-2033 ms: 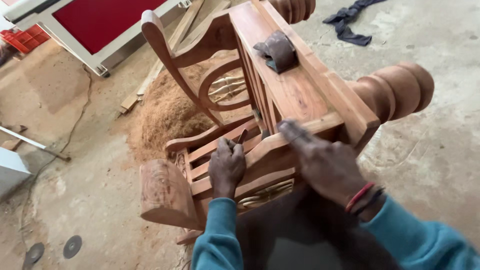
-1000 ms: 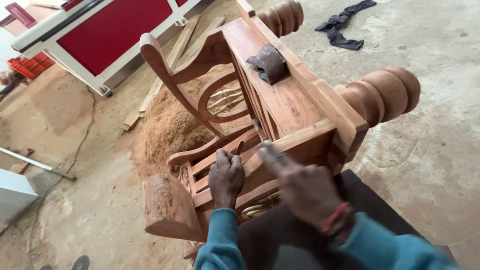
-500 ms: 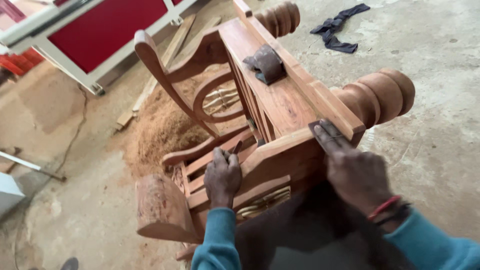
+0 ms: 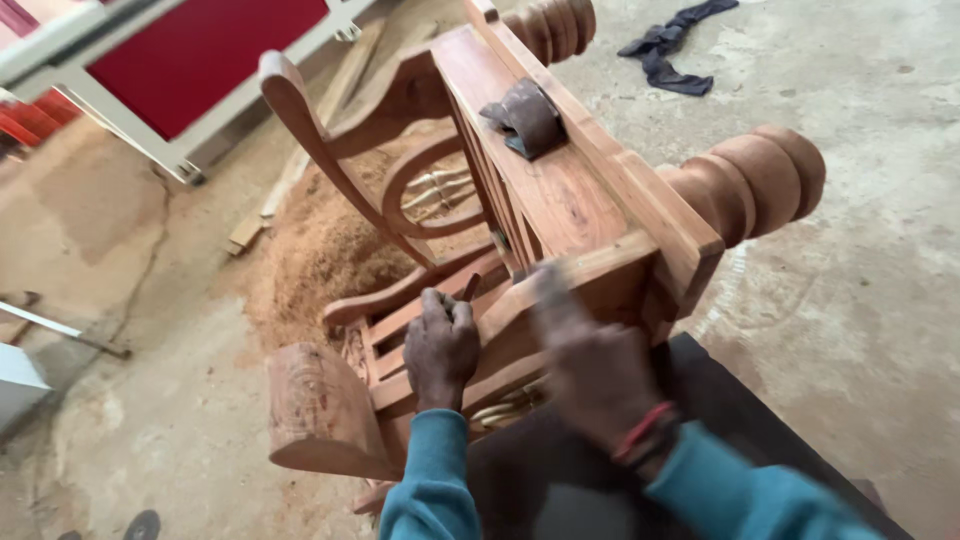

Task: The person sands the wooden pieces of a chair frame by hand using a small piece of sandpaper.

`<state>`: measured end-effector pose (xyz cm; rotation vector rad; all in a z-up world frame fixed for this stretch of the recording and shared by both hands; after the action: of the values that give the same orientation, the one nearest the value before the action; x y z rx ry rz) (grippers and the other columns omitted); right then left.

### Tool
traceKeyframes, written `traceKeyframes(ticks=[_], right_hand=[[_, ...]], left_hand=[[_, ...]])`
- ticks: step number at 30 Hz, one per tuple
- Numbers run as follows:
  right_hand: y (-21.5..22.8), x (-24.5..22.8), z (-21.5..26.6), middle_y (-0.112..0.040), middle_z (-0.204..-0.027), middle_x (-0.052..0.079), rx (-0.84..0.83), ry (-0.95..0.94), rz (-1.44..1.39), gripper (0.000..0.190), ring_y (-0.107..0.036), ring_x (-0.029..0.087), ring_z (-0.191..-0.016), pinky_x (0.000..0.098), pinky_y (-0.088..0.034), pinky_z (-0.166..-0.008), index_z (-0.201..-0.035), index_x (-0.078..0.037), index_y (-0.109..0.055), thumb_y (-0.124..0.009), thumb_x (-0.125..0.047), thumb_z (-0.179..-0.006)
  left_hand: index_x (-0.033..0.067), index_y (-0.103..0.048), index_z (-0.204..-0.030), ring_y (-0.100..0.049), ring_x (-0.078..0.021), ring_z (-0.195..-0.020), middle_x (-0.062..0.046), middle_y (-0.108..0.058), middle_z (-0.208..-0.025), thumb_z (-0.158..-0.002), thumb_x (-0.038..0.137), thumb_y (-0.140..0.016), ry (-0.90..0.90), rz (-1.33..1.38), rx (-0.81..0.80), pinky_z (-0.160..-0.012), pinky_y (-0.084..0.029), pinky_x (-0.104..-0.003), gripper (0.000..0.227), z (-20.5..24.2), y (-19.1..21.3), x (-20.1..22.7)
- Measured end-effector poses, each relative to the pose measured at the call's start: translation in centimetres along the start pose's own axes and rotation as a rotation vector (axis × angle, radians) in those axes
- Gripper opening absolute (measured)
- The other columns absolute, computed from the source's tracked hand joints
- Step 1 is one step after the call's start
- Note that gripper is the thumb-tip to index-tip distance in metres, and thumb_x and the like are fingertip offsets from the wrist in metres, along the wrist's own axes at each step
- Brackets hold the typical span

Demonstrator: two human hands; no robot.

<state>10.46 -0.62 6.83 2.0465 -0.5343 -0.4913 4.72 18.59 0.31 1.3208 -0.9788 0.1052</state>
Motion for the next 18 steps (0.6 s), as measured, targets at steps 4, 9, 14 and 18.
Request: traceKeyframes(ticks=[4, 9, 14, 18], right_hand=[[0.3, -0.2, -0.8, -0.05, -0.154, 0.015, -0.121, 0.097, -0.208, 0.07, -0.065, 0.019, -0.039, 0.0337, -0.053, -0.039, -0.15, -0.01, -0.047, -0.05, -0.001, -0.08], [1.6, 5.0, -0.1, -0.05, -0.155, 0.012, -0.134, -0.041, 0.048, 0.066, -0.067, 0.02, -0.045, 0.0326, -0.056, -0.043, -0.153, -0.014, -0.046, -0.048, -0.002, -0.088], [1.9, 2.3, -1.4, -0.052, -0.149, 0.021, -0.064, -0.013, 0.067, 0.06, -0.073, 0.029, -0.053, 0.0386, -0.059, -0.048, -0.144, 0.002, -0.048, -0.054, -0.011, -0.086], [2.6, 2.8, -2.5, -0.054, -0.147, 0.02, -0.11, 0.014, 0.027, 0.05, -0.074, 0.032, -0.057, 0.0399, -0.059, -0.047, -0.14, 0.003, -0.05, -0.054, -0.013, -0.092]], left_hand=[[0.011, -0.059, -0.095, -0.069, -0.045, -0.092, -0.021, -0.075, -0.091, -0.088, 0.032, -0.054, -0.013, 0.027, -0.017, -0.085, -0.05, -0.058, 0.023, -0.2, 0.7, 0.3], [0.0115, -0.06, -0.096, -0.068, -0.046, -0.093, -0.021, -0.074, -0.091, -0.089, 0.033, -0.053, -0.021, -0.002, 0.023, -0.085, -0.05, -0.059, 0.024, -0.1, 0.2, 0.2], [0.0117, -0.06, -0.094, -0.07, -0.0428, -0.091, -0.02, -0.075, -0.088, -0.088, 0.031, -0.052, -0.008, 0.003, -0.012, -0.084, -0.051, -0.056, 0.022, -0.2, 0.7, 0.4], [0.0101, -0.059, -0.092, -0.07, -0.0425, -0.089, -0.019, -0.074, -0.087, -0.089, 0.031, -0.053, -0.016, -0.026, -0.001, -0.084, -0.051, -0.056, 0.023, -0.1, 0.7, 0.5]])
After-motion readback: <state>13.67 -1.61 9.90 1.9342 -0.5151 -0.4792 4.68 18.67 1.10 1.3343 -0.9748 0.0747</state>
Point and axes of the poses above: each hand's wrist, its own z-axis away from the middle knuckle, its own y-axis out of the back of the hand, x = y × z, the point moved 8 cm from there along -z, towards the middle knuckle
